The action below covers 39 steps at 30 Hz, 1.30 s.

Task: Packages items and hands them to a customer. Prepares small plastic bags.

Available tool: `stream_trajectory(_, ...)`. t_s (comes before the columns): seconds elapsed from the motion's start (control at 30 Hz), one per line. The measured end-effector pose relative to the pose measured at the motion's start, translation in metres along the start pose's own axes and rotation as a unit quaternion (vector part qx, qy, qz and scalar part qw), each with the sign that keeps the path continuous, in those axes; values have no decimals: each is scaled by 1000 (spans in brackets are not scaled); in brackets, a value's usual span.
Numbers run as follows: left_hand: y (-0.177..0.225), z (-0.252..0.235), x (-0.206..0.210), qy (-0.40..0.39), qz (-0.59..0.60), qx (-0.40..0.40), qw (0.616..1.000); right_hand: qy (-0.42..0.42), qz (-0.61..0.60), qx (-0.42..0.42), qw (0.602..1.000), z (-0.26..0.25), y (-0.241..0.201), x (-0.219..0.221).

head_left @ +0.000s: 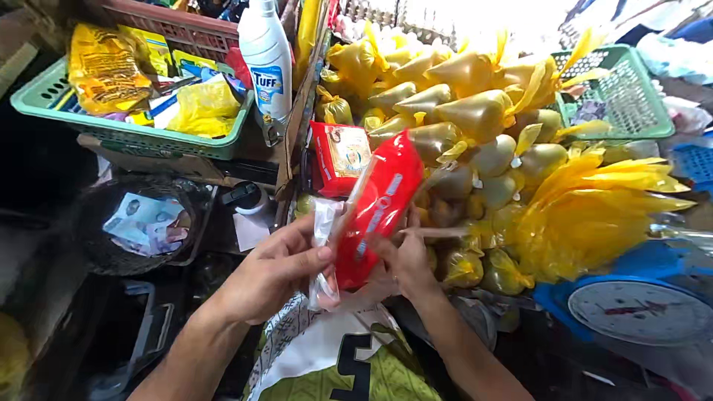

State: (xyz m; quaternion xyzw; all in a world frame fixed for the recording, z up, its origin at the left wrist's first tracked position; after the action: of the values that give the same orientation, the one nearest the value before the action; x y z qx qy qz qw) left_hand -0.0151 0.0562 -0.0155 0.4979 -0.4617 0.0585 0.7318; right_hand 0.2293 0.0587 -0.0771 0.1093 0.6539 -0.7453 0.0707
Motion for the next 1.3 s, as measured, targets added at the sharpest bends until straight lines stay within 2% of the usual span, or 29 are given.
stream_trajectory(0.07, 6, -5, -2, 16, -3, 12, 1000, 67, 190, -73, 977, 4, 11, 1)
stream_trajectory(0.17, 19, -16, -10, 83, -24, 44, 995, 61, 347, -157, 923, 19, 13, -12)
stream_trajectory(0.3, 15, -28, -14, 80, -66, 60, 993, -50, 484, -145, 861, 18, -2, -37)
stream_trajectory(0.4, 10, -33, -14, 54, -85, 65, 993, -125, 601, -181, 769, 14, -2, -43)
stream_trajectory(0.5, 5, -32, -14, 11, -90, 75, 993, -250, 665, -111, 695, 13, 1, -32)
stream_trajectory(0.57, 0, -28, -13, -21, -83, 76, 993, -307, 670, -70, 672, 10, -9, -30)
stream_trajectory(0.6, -1, -25, -13, -28, -69, 80, 994, -323, 654, -78, 679, 8, -23, -35)
stream_trajectory(0.67, -3, -17, -17, -36, -36, 85, 995, -312, 576, -135, 743, -4, -69, -57)
stream_trajectory(0.73, -9, -10, -18, -43, -10, 85, 995, -232, 485, -158, 828, -33, -114, -72)
stream_trajectory(0.8, -14, -7, -16, -49, 4, 92, 995, -158, 456, -132, 866, -87, -137, -64)
stream_trajectory(0.87, -16, -8, -13, -51, 15, 102, 993, -134, 464, -62, 873, -151, -121, -33)
stream_trajectory(0.93, -18, -8, -10, -46, 19, 105, 993, -131, 495, 36, 859, -202, -83, 10)
stream_trajectory(1.03, -20, -8, -7, -38, 28, 109, 993, -131, 564, 120, 807, -232, -40, 63)
stream_trajectory(1.13, -23, -6, -9, -42, 37, 116, 992, -109, 576, 159, 794, -242, -16, 79)
stream_trajectory(1.2, -25, -3, -10, -49, 26, 120, 991, -98, 534, 184, 819, -244, -6, 75)
stream_trajectory(1.3, -22, -2, -13, -56, -9, 112, 992, -85, 382, 200, 898, -247, -14, 52)
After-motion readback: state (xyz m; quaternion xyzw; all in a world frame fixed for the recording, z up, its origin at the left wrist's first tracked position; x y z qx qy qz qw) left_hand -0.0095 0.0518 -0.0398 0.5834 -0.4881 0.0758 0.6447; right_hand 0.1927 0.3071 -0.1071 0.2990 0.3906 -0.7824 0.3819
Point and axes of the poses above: each hand's wrist, its own z-axis away from the middle knuckle, its own x-axis out of the palm, y = z × x, the point moved 2 cm from there along -z, towards the middle knuckle, and after that the axes turned 13 degrees about z, right-handed, at the moved point
